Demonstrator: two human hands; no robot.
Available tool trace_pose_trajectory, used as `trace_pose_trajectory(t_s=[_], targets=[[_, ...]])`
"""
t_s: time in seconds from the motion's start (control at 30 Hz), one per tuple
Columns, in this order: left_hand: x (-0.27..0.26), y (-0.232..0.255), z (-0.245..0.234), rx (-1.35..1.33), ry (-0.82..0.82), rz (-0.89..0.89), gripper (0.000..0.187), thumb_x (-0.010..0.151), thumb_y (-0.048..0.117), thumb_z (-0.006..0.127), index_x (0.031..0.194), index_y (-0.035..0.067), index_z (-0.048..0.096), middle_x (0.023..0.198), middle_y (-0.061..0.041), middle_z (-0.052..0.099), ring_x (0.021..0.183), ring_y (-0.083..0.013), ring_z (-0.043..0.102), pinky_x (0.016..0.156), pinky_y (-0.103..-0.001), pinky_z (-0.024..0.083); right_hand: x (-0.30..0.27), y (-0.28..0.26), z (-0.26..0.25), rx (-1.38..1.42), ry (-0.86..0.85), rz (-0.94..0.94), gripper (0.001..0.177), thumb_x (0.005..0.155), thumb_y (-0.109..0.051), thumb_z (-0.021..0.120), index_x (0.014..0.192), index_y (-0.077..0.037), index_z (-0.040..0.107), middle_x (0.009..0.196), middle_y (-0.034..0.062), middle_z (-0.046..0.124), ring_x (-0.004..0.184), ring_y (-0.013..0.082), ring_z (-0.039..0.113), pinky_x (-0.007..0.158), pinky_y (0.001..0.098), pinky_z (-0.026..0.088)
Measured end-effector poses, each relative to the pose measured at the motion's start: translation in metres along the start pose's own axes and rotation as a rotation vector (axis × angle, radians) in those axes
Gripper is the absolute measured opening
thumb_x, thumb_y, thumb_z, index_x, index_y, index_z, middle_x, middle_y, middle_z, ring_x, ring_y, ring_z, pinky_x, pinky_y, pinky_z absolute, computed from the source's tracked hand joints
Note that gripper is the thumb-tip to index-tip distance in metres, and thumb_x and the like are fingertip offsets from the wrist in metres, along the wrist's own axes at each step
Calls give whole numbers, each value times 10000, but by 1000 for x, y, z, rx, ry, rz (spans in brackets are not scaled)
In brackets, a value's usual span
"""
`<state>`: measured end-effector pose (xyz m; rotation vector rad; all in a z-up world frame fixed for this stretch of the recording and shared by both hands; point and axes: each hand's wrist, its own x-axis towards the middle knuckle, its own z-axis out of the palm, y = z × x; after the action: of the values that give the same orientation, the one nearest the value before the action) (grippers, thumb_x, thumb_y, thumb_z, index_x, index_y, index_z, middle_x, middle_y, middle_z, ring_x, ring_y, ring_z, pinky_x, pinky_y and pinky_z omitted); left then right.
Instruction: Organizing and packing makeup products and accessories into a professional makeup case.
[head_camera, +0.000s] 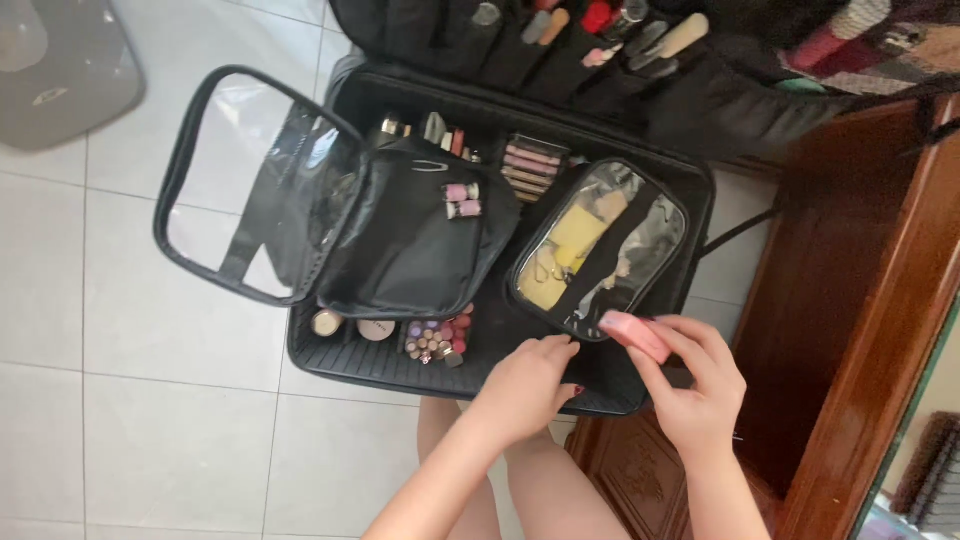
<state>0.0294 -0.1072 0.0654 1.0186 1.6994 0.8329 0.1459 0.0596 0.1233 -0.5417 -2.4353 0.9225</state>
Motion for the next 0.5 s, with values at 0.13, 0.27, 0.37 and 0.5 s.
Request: trace_pose_trajectory(t_s=[0.13,0.27,0.37,0.5], targets=[[8,0,33,489,269,206,580,856,138,761,1400,26,596,1322,-146,651,1044,-292,634,761,-393,554,-33,25,-6,49,96,438,216,880,22,807,1076,49,720,1046,144,706,846,223,680,708,327,588],[-4,19,3,463,359,312,470,936,140,639,1389,25,590,1258,-132,665,1019,-283,602,745,-381,469,-35,42,-1,124,161,604,143,1069,-29,589,1082,76,686,982,204,681,759,258,661,644,422,607],[-10,13,-11,442,562,435,450,936,30,513,1377,17,603,1294,-161,647,1004,-323,632,724,-379,484,-36,55,15,608,419,800,190,1142,-101,454,1066,-18,607,953,72,631,734,149,648,648,291,636],[-15,0,-29,340,787,271,427,879,-10,617,1302,22,671,1194,-188,708,930,-381,694,786,-432,544,-4,34,35,420,242,788,134,1069,-79,571,1067,33,645,848,157,645,662,231,676,630,375,619]])
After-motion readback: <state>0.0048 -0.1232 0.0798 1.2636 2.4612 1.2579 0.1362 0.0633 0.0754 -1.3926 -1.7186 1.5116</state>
